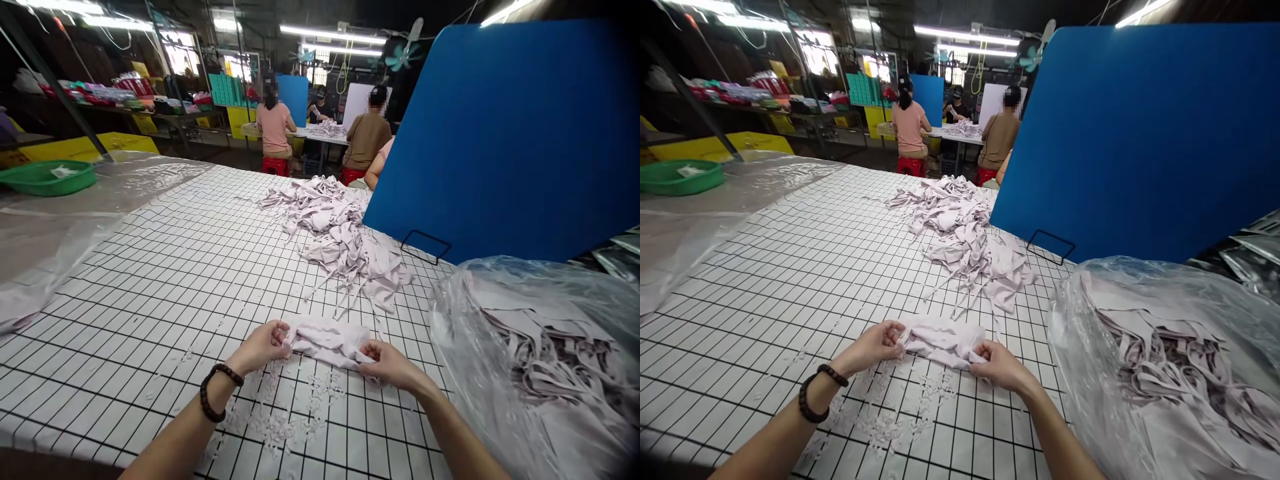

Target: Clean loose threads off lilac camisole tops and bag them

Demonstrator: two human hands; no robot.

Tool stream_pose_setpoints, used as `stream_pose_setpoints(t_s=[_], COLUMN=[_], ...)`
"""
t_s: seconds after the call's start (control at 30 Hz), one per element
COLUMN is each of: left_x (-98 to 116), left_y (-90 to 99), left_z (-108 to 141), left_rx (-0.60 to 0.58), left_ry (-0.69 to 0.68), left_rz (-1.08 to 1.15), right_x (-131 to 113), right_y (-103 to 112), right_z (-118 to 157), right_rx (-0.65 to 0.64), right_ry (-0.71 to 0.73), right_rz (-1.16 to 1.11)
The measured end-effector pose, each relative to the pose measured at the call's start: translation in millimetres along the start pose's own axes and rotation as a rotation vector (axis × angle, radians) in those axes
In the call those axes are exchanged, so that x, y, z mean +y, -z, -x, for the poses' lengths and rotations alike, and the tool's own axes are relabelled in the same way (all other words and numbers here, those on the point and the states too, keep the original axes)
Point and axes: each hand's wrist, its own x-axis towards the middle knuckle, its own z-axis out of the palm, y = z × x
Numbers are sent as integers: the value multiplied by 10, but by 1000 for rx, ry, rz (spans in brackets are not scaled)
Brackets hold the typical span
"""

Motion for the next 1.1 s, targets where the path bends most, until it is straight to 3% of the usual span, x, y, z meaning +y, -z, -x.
stream_pose_setpoints(t_s=[0.17,0.3,0.37,0.43,0.53,0.6,0.63,0.7,0.8,0.87,0.93,1.0,1.03,1.1], left_x=[-17,103,177,238,284,287,281,264,245,258,289,323,336,348], left_y=[-180,-277,-292,-304,-342,-368,-373,-352,-227,-117,-29,10,11,-9], left_z=[-151,-171,-168,-176,-205,-200,-178,-85,113,186,145,2,-89,-262], left_rx=[91,315,431,552,743,789,763,613,208,-16,-13,130,171,142], left_ry=[-55,-180,-287,-371,-359,-314,-302,-287,-261,-240,-238,-274,-297,-333], left_rz=[-158,-358,-463,-582,-743,-796,-808,-817,-754,-647,-559,-532,-532,-539], right_x=[-76,-148,-155,-132,-52,17,56,143,271,316,302,228,175,59], right_y=[-17,11,62,142,270,307,302,260,210,239,297,326,315,245], right_z=[-119,-168,-177,-182,-151,-76,-19,123,323,370,313,171,86,-76], right_rx=[-63,-113,-57,196,764,929,912,731,399,311,375,459,462,365], right_ry=[-36,-8,57,119,162,134,99,13,-42,0,76,169,222,332], right_rz=[18,-96,-126,-101,74,269,368,509,533,451,376,342,333,337])
